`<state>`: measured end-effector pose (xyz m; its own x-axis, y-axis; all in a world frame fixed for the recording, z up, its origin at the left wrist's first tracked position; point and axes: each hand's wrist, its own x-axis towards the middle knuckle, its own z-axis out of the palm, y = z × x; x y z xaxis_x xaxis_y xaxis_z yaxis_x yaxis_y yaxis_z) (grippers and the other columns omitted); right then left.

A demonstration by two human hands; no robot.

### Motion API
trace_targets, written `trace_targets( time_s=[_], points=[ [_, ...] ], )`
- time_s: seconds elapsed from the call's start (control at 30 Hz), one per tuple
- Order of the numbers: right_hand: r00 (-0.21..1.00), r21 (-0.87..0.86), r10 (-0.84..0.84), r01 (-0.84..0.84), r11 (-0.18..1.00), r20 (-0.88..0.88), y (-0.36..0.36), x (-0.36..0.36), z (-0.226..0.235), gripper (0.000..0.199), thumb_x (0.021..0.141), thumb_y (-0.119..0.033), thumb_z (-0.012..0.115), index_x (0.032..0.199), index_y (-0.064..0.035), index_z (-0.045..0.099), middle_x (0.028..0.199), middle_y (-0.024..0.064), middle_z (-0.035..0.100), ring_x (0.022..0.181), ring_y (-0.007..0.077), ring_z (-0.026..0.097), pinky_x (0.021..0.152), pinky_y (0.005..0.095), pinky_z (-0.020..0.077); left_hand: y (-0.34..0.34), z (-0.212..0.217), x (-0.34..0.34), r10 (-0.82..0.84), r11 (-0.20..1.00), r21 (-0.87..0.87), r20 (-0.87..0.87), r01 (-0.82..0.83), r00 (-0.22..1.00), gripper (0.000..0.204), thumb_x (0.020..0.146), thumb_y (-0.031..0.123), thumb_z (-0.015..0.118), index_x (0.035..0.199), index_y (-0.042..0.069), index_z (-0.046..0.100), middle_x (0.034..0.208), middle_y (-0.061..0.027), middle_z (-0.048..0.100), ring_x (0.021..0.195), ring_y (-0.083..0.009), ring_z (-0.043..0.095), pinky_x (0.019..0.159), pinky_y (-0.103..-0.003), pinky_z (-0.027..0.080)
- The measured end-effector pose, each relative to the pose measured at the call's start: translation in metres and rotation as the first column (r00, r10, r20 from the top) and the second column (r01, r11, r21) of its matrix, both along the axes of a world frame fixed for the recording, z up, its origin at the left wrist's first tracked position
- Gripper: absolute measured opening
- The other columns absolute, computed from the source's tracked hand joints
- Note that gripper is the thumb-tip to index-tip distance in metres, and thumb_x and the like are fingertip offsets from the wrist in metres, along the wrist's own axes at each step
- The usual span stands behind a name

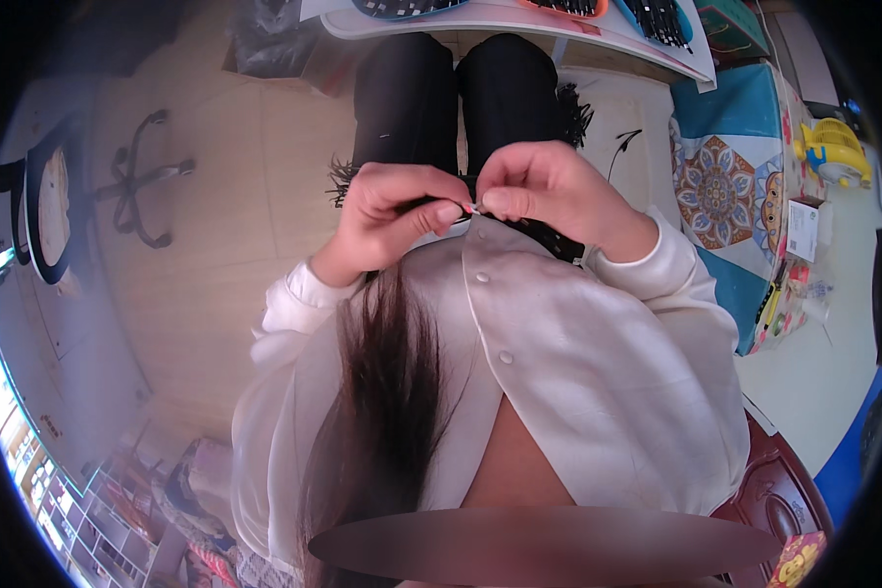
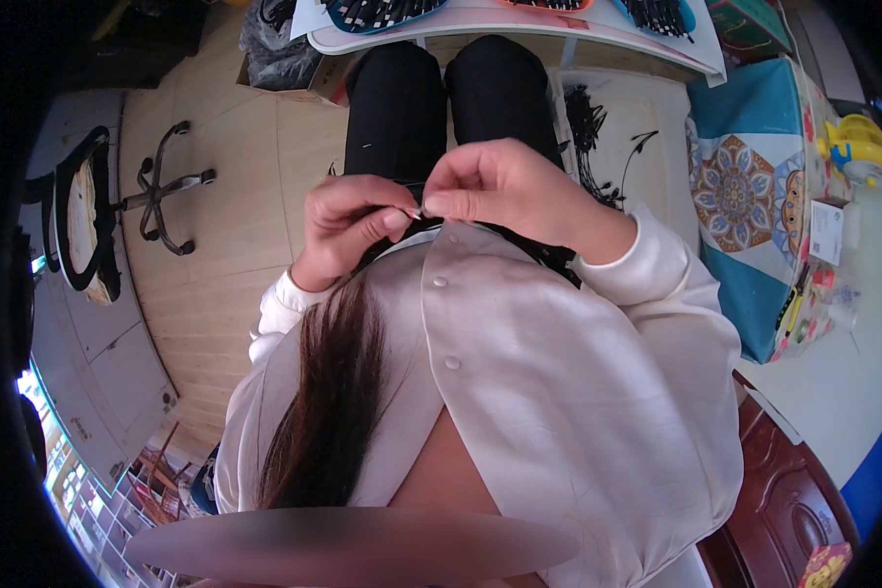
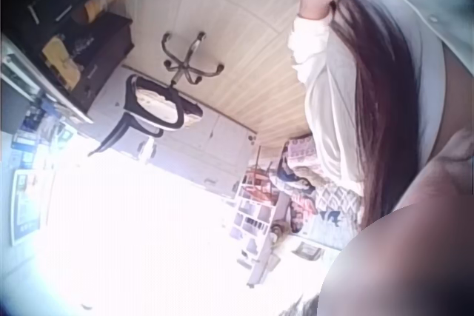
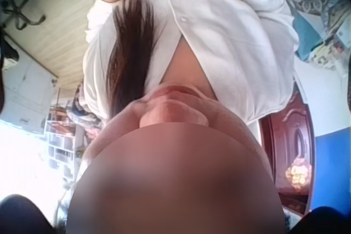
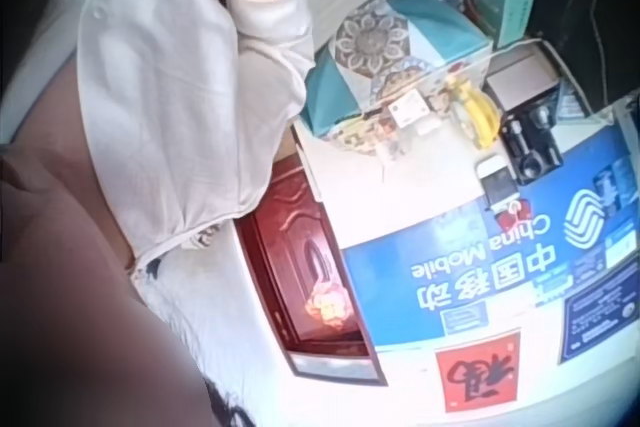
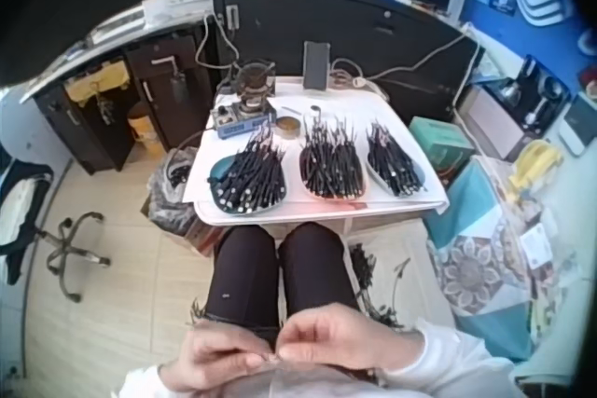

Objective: The person repeatedly picks up black wire bundles, strips the ends, and twists the exposed strands together by hand. They place the finished bundles into one of three bowls on the table and continue the process with new bundles.

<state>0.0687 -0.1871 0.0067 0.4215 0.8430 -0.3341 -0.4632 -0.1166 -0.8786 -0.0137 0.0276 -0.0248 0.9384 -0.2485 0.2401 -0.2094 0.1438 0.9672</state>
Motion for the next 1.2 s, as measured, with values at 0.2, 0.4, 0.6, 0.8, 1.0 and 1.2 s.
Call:
trace_targets(
  time_s=[0.2, 0.4, 0.6, 0.8, 1.0, 1.2],
  points=[
    [-0.066, 0.284, -0.282, 0.025, 0.958, 0.957, 0.005, 0.002, 0.003, 0.029, 0.070, -0.009, 0.079, 0.096, -0.0024, 0.067, 0.086, 0.0078, 0.060, 0.071, 0.0224, 0.058, 0.060, 0.0287, 0.0442, -0.009, -0.010, -0.003, -0.088, 0.857, -0.511, -0.282, -0.071, 0.955, 0.006, 0.090, -0.001, 0.059, 0.095, -0.004, 0.062, 0.078, -0.0044, 0.059, 0.061, -0.0089, 0.050, 0.052, -0.022, 0.038],
    [-0.078, 0.208, -0.208, -0.007, 0.978, 0.975, 0.009, 0.000, -0.001, 0.019, 0.075, -0.013, 0.072, 0.091, -0.0055, 0.064, 0.086, 0.0043, 0.059, 0.074, 0.0181, 0.057, 0.065, 0.0291, 0.0446, -0.012, -0.010, -0.002, -0.177, 0.832, -0.554, -0.325, -0.035, 0.929, 0.008, 0.090, -0.001, 0.060, 0.097, -0.004, 0.063, 0.074, -0.0043, 0.060, 0.061, -0.0089, 0.051, 0.053, -0.022, 0.039],
    [0.996, -0.039, 0.013, -0.010, 0.999, 0.086, 0.005, 0.000, -0.002, 0.017, 0.090, -0.017, 0.065, 0.095, -0.0006, 0.064, 0.082, 0.0018, 0.059, 0.071, 0.0079, 0.051, 0.063, 0.0219, 0.0408, -0.002, -0.003, 0.003, 0.025, 0.989, 0.141, 0.054, -0.032, 0.998, 0.010, 0.089, -0.002, 0.061, 0.098, -0.003, 0.066, 0.077, -0.0044, 0.063, 0.063, -0.0087, 0.054, 0.055, -0.022, 0.043],
    [0.943, -0.002, -0.031, 0.032, 0.999, -0.332, 0.002, 0.009, -0.005, 0.023, 0.095, -0.020, 0.060, 0.100, 0.0019, 0.065, 0.087, 0.0017, 0.063, 0.072, 0.0074, 0.051, 0.066, 0.0203, 0.0428, 0.003, 0.006, 0.014, -0.104, 0.962, -0.274, -0.347, 0.005, 0.932, 0.010, 0.089, -0.001, 0.061, 0.098, -0.003, 0.065, 0.077, -0.0047, 0.063, 0.063, -0.0081, 0.053, 0.052, -0.020, 0.040],
    [0.890, -0.086, -0.006, 0.051, 0.995, 0.456, -0.008, 0.041, -0.024, 0.020, 0.097, -0.016, 0.054, 0.098, 0.0004, 0.064, 0.086, 0.0009, 0.064, 0.076, 0.0059, 0.054, 0.069, 0.0227, 0.0460, 0.026, 0.072, 0.043, 0.005, 0.957, -0.271, -0.345, -0.104, 0.938, 0.008, 0.089, 0.002, 0.060, 0.095, -0.003, 0.063, 0.075, -0.0056, 0.060, 0.060, -0.0078, 0.050, 0.050, -0.019, 0.036],
    [0.366, -0.206, 0.068, 0.355, 0.912, 0.928, -0.011, 0.067, -0.083, 0.011, 0.087, -0.013, 0.060, 0.083, -0.0030, 0.061, 0.079, 0.0132, 0.058, 0.076, 0.0331, 0.059, 0.066, 0.0399, 0.0472, 0.057, 0.175, 0.097, 0.261, 0.962, 0.038, 0.157, -0.270, 0.952, 0.013, 0.083, 0.003, 0.064, 0.094, -0.005, 0.063, 0.083, -0.0077, 0.065, 0.065, -0.0089, 0.056, 0.055, -0.021, 0.042]
  ],
)
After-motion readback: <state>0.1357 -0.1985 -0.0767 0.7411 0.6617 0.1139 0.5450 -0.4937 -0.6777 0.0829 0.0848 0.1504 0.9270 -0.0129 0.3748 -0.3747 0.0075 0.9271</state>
